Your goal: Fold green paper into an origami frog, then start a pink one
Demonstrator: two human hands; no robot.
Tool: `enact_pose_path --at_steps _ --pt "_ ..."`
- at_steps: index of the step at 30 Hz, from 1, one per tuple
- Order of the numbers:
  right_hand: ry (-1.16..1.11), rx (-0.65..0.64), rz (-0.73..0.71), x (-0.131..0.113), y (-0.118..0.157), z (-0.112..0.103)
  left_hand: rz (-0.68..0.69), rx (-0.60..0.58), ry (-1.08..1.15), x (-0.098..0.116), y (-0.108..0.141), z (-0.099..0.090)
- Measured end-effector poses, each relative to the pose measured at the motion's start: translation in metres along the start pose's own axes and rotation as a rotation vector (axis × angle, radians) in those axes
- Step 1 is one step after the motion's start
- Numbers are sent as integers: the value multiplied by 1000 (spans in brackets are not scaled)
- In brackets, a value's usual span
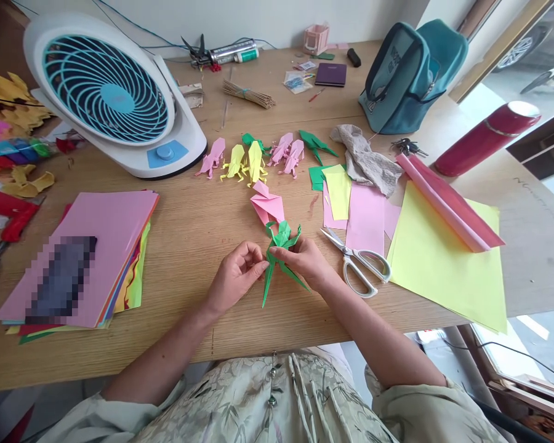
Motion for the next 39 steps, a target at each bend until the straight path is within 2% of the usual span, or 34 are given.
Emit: enact_pose_path --at_steps 4,7,12,18,23,27,31,34,36,39 --pt "-17 42 29 -2 -2 -4 266 -11 -374 6 3 -3" --pt "-52 21 54 -2 0 -3 463 24 -613 9 3 -3" --pt "-113 6 77 0 3 6 610 128 -811 8 5 -1" --pt "-145 5 -35 7 2 9 594 189 -804 6 6 1" --pt "-123 -7 -147 13 2 6 517 251 -619 9 3 4" --pt "-53 -1 -205 12 1 5 489 228 -540 10 1 2" --pt "-38 -20 -192 16 0 2 496 154 -598 7 1 -2" --pt "-17 -40 -175 19 -1 0 505 149 -614 6 1 -3" --pt "12 -33 -183 19 -1 0 464 171 -562 6 1 -2" --pt "44 -29 -194 16 0 0 333 182 -370 5 1 1"
Point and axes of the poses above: each hand's wrist, its own y-axis away from the middle knuckle, its own z-axis out of the palm, x = y × z, the point moved 1 cm from there along -y, towards the middle knuckle, and after that the axes turned 10 degrees about -x, right-handed, at the moved point
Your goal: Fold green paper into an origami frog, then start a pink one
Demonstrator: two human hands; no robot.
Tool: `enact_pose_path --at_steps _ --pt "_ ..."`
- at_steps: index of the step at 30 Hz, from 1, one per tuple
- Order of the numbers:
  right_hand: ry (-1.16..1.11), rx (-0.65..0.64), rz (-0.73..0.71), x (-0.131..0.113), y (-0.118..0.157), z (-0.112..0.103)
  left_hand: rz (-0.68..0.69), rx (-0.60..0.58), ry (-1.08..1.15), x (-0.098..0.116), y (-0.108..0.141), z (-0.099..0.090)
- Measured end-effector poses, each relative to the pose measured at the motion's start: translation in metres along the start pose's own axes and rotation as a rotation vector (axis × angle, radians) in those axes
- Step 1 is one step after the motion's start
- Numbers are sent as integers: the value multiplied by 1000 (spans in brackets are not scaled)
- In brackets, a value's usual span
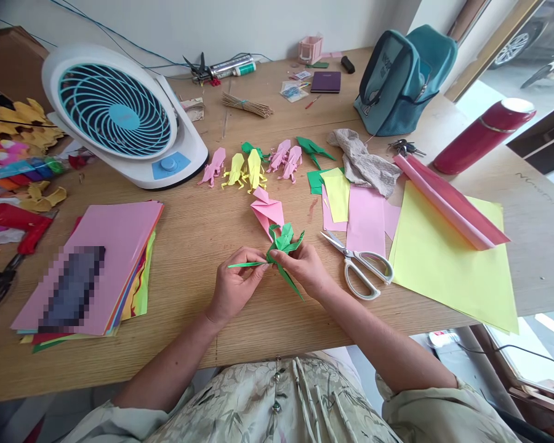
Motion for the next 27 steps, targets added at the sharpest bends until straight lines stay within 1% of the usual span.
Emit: enact_pose_path --at_steps 4,8,11,15,21,24,27 --pt "26 7 14 -5 0 2 -197 0 278 0 -1 4" --pt "30 35 32 -8 1 4 -317 17 412 -2 -2 6" --pt "21 37 16 -9 1 4 -389 48 506 -5 -1 8" --pt "-18 25 8 -7 0 4 -420 46 533 -9 0 11" --pt "-8 -47 46 -3 -2 3 -416 107 567 -11 0 11" --pt "16 -38 51 -1 -3 1 -442 103 606 -11 0 11" --pt "33 -40 19 3 -3 -3 -445 92 634 -10 -1 10"
Point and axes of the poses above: each hand's wrist, its own y-axis away from the middle knuckle, its own z-axis out of the palm, x = y × z, the point moved 1 cm from there along -y, towards the middle knuckle, and after that the axes turned 10 degrees about -x, right-handed, at the moved point
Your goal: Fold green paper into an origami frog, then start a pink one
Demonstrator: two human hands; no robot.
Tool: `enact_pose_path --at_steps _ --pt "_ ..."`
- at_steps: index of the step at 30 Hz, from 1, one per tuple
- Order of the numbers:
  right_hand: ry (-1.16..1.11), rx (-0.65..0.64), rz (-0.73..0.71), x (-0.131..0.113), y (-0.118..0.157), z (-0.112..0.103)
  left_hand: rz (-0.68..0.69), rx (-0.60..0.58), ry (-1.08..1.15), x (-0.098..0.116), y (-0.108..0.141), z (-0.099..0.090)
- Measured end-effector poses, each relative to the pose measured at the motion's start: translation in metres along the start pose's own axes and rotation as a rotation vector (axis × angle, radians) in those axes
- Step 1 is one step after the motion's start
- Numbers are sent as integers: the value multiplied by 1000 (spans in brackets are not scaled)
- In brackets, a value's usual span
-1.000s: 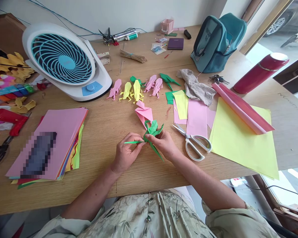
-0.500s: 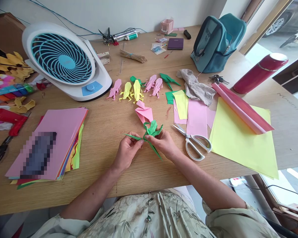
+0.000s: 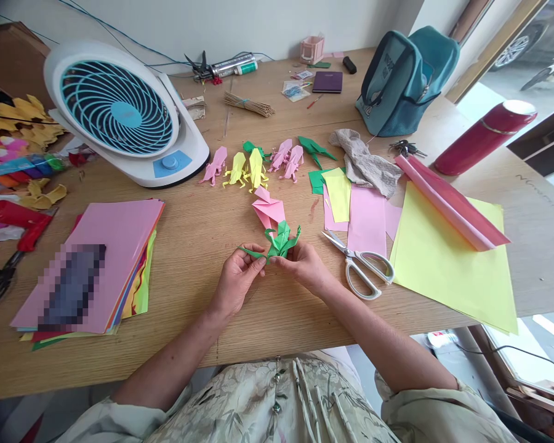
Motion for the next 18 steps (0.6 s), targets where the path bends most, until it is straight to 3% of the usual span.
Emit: enact_pose_path --at_steps 8,12,18 --pt "79 30 21 2 3 -4 -33 16 44 2 -1 0" --pt "81 44 34 -1 3 -2 -89 -53 60 -1 -4 0" --pt "-55 -64 39 -7 2 2 -130 -54 30 -5 -3 0"
Point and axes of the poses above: each hand's wrist, its own y-axis away from the middle knuckle, its own z-axis out of the palm, x = y × z, the point moved 1 cm from there along -y, towards the middle knuckle, and after that the axes turned 10 degrees about -x, right-handed, at the moved point
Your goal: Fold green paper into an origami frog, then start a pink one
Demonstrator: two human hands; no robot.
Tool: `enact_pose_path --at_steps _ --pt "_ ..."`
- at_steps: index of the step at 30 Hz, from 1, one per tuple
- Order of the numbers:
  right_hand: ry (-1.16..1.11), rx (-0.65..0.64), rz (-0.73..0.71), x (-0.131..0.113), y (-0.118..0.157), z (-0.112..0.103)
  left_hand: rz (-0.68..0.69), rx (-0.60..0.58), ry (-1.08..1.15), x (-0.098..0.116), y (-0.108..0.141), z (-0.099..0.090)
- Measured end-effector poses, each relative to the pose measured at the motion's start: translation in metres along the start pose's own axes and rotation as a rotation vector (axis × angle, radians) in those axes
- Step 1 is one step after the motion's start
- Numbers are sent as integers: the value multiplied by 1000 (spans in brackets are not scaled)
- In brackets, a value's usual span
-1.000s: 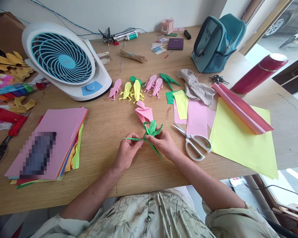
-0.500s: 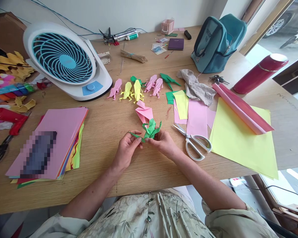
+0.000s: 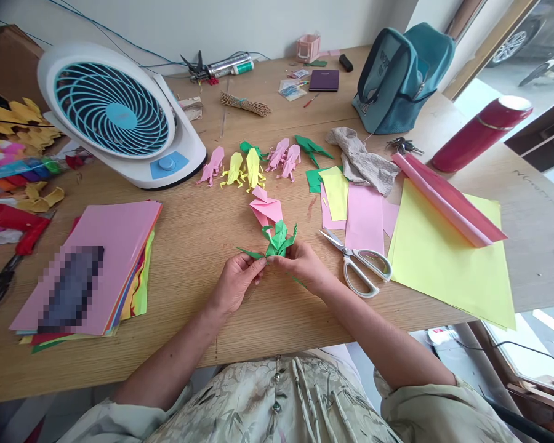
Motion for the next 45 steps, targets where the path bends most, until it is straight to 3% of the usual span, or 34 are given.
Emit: enact_pose_path --at_steps 8,12,20,26,29,41,45 --pt "8 -75 -16 -11 4 -2 136 155 41 5 0 -1" --pt "-17 -35 -29 -16 2 1 165 175 31 6 0 -3" --pt "12 -1 -97 -7 2 -6 170 63 12 8 1 -4" --pt "376 52 -266 -11 9 -14 217 -97 -71 14 0 -15" --pt "484 5 -309 -15 11 -13 230 -140 -58 11 -2 -19" --pt "545 25 -310 -9 9 -3 195 -149 -8 2 -3 -12" --pt "531 17 -337 -9 8 -2 189 -79 19 -3 -4 -15"
Point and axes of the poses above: each hand's wrist, its own y-axis away from the middle knuckle, its own z-axis out of the palm, x = y × z, the point moved 1 cm from there along -y, towards the middle knuckle, and after that the axes turned 10 degrees about -x, right-handed, at the moved point
